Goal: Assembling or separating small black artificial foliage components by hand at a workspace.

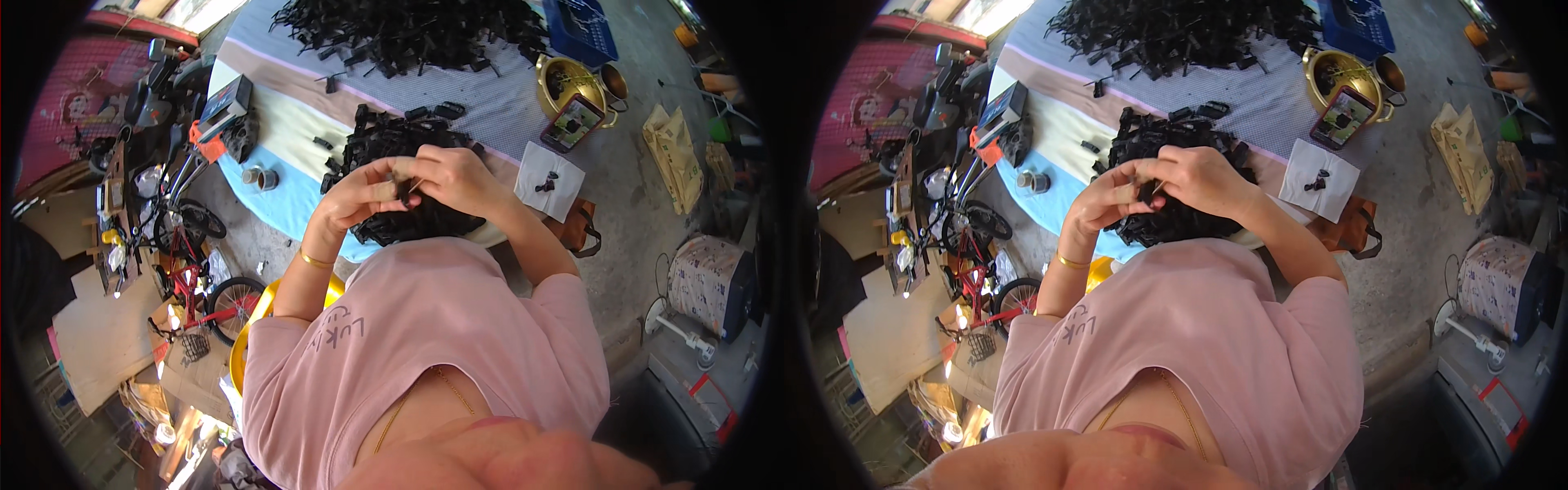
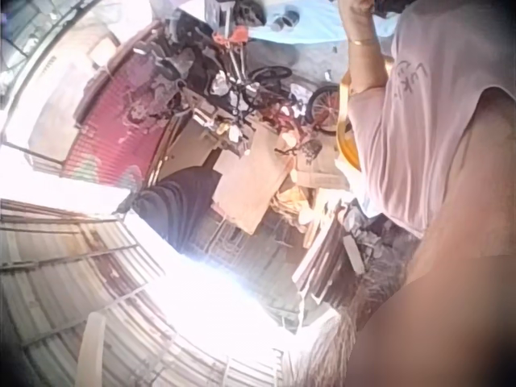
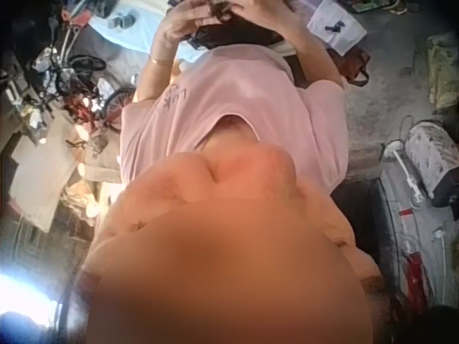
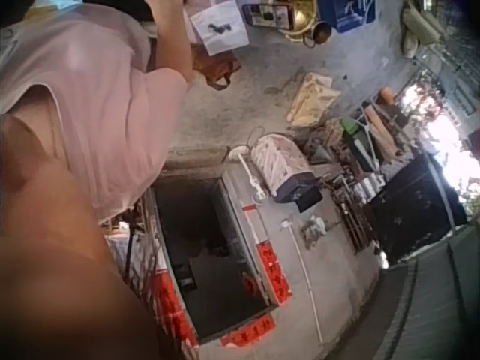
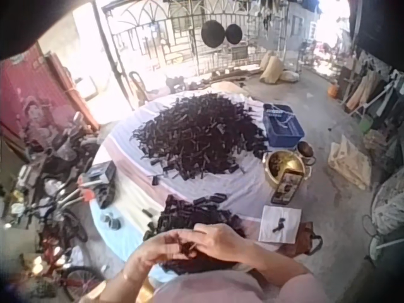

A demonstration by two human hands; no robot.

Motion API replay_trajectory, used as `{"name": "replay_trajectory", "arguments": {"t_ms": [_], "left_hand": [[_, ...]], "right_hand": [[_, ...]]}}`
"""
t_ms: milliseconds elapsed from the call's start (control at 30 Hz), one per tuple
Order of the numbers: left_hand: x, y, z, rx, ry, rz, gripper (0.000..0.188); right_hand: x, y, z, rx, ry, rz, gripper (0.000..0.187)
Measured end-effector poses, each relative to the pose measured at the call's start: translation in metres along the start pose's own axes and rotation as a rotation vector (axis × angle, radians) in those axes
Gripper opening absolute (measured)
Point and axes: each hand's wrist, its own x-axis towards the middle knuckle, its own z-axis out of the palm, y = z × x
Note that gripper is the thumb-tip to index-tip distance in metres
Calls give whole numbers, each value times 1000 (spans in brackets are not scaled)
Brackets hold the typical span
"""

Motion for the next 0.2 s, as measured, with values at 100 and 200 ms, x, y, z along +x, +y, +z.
{"name": "replay_trajectory", "arguments": {"t_ms": [100, 200], "left_hand": [[-2, -5, 4, -46, 174, 143, 41], [-7, -6, 9, 114, 301, 280, 41]], "right_hand": [[2, -6, -1, 347, 108, 441, 31], [-14, 23, 8, 627, 153, 499, 27]]}}
